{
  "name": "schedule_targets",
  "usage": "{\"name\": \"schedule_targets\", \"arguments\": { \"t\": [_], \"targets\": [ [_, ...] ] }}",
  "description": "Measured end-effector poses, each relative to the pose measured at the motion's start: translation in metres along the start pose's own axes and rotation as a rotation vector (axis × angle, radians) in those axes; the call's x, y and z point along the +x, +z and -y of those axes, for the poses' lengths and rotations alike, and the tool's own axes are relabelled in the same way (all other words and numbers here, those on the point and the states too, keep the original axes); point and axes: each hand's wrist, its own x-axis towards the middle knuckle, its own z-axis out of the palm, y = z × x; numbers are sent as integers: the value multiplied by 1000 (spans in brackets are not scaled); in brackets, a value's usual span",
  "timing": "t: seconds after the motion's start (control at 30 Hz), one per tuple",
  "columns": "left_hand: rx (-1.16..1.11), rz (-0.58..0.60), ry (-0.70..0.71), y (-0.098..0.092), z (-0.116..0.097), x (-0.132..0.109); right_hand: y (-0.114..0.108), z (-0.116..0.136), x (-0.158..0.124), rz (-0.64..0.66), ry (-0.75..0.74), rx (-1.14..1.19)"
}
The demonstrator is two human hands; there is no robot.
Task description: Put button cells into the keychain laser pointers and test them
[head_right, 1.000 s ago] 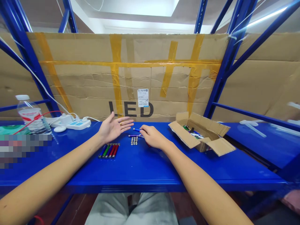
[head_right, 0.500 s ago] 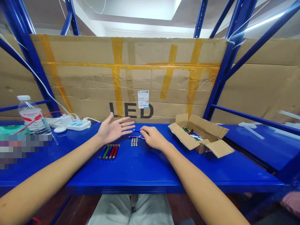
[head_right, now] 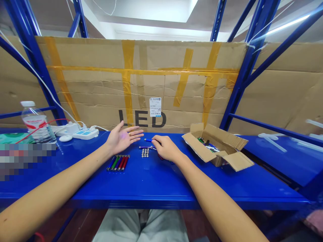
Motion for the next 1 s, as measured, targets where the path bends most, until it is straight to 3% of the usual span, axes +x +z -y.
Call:
{"name": "schedule_targets", "arguments": {
  "t": [0.3,0.57,1.0],
  "targets": [
    [8,47,-22,-4,1,1,0,-1,-1,6,-10,-6],
    [42,-8,-26,4,4,-2,1,0,-1,12,47,10],
    [53,52,-40,-5,-2,1,2,-4,0,20,45,2]
  ]
}}
